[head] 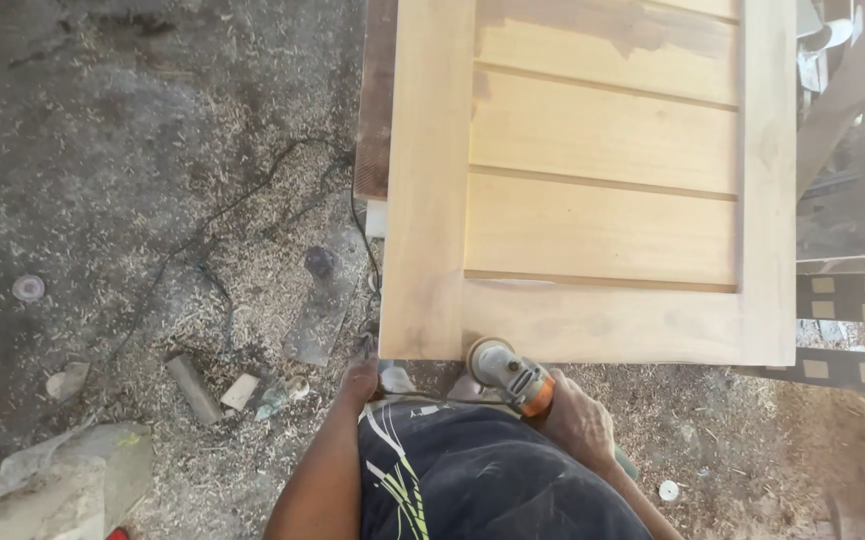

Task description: Sanding a wooden door using an angle grinder with a sanding disc attachment.

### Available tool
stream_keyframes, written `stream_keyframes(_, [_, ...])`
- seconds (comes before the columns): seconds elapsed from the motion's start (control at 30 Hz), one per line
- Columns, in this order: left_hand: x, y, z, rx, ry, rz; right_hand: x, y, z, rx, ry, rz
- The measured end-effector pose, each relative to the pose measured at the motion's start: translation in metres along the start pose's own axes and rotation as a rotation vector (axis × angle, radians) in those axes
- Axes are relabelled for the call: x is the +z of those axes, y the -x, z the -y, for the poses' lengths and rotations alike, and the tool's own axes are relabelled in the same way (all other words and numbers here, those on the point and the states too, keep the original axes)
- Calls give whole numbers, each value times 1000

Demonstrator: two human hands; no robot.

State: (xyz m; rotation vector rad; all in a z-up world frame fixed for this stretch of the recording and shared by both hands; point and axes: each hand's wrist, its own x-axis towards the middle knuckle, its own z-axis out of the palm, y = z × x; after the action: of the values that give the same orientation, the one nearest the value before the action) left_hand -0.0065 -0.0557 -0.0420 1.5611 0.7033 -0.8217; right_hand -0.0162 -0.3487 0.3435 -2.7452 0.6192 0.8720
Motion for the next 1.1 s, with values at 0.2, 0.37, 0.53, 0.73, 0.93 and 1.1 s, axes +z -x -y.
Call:
stream_keyframes(0.2, [7,2,5,-44,106,-40,4,-7,-7,49,-18,29])
stream_keyframes(0.37, [11,-1,3,72,35,-68,2,-9,2,75,-1,67])
stream_keyframes(0.53, [0,4,-3,50,76,-22,-9,-7,29,-19,23,74])
stream_keyframes(0.73, [-8,-13,10,193,-279,149,-25,-3,42,-4,-43,2])
stream_keyframes(0.93, [-14,-21,13,129,-133,185,-27,-11,-6,68,-148,-104])
stream_keyframes(1.1, [-28,6,-6,-200,3,76,-16,-35,-115,318,-230,-94])
